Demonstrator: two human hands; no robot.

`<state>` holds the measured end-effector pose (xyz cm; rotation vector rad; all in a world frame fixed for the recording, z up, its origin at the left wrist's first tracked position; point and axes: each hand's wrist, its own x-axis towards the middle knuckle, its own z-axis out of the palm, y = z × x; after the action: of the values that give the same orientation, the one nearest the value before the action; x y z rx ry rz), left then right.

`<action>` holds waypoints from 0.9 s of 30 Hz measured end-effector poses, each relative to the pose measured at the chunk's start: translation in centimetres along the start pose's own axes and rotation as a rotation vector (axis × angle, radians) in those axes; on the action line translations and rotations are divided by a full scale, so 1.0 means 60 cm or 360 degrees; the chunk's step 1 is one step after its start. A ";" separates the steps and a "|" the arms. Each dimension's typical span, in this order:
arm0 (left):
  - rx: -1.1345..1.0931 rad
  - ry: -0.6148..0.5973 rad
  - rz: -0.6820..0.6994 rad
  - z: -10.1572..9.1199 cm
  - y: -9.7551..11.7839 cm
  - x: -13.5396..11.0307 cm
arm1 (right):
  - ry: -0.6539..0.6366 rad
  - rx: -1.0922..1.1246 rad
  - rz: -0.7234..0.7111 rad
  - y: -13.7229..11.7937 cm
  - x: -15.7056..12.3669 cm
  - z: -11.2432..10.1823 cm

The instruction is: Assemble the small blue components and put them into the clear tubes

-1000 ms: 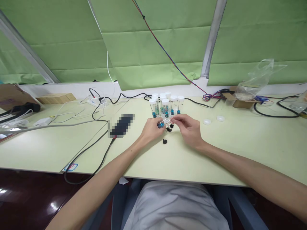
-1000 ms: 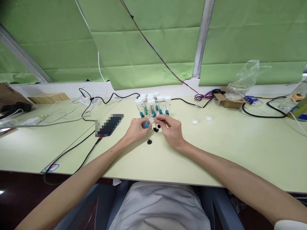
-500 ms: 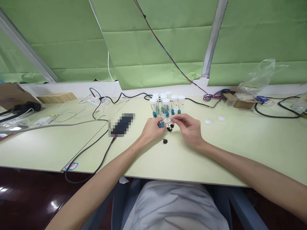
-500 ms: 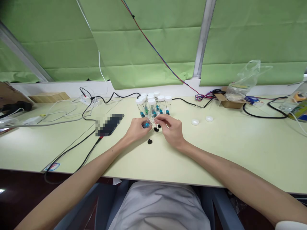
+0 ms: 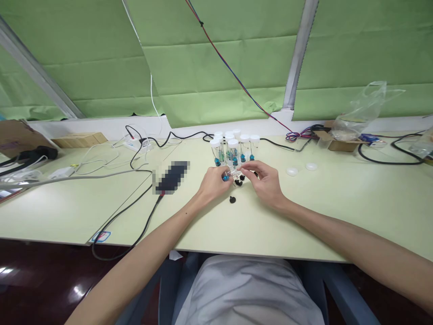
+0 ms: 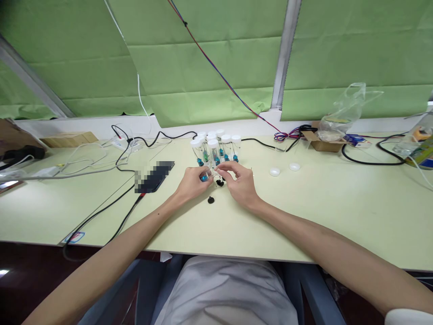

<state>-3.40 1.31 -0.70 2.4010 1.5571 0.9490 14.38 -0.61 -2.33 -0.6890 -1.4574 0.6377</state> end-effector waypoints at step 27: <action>-0.0029 0.0034 0.0001 -0.001 -0.006 0.000 | -0.0305 0.0558 0.0671 0.017 0.014 0.000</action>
<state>-3.70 1.43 -0.80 2.3874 1.5477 0.9876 14.39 0.69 -2.52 -0.6735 -1.3323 1.2825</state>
